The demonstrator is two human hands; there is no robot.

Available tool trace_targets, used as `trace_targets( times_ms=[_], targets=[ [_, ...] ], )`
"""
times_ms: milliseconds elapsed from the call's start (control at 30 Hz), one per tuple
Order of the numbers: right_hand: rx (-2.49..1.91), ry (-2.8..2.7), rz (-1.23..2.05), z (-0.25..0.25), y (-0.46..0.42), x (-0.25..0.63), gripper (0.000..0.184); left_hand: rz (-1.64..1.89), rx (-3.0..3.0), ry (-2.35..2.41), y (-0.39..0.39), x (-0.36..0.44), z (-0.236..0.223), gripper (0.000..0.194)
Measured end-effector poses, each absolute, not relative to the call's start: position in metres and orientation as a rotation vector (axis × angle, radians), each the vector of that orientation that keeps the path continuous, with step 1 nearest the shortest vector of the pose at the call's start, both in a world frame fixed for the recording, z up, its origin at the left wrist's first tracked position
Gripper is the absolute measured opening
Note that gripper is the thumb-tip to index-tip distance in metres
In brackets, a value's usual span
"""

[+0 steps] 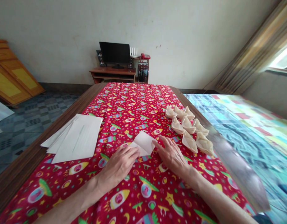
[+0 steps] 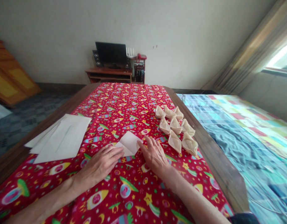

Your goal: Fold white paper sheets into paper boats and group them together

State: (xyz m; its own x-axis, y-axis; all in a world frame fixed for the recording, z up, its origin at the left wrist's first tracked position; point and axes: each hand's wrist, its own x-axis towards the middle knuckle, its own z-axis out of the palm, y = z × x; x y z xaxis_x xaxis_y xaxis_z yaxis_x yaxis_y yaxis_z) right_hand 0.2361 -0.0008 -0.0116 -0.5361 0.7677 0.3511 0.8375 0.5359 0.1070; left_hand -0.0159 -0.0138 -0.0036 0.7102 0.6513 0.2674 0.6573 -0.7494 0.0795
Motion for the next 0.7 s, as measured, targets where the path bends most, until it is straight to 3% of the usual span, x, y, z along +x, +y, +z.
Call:
trace_targets(
  times_ms=[133,367,700],
  targets=[
    [-1.275,-2.615,-0.393,-0.014,0.020,0.240,0.049,-0.391,-2.909,-1.044,-0.010,-0.019,0.003,0.034],
    [-0.965,-2.617,-0.384,-0.014,0.028,0.239,0.024,-0.309,-2.853,-1.001,0.012,-0.026,0.005,0.033],
    [-0.773,-2.683,-0.205,-0.001,-0.015,0.214,0.021,-0.463,-2.845,-0.971,0.047,-0.015,-0.012,0.035]
  ],
)
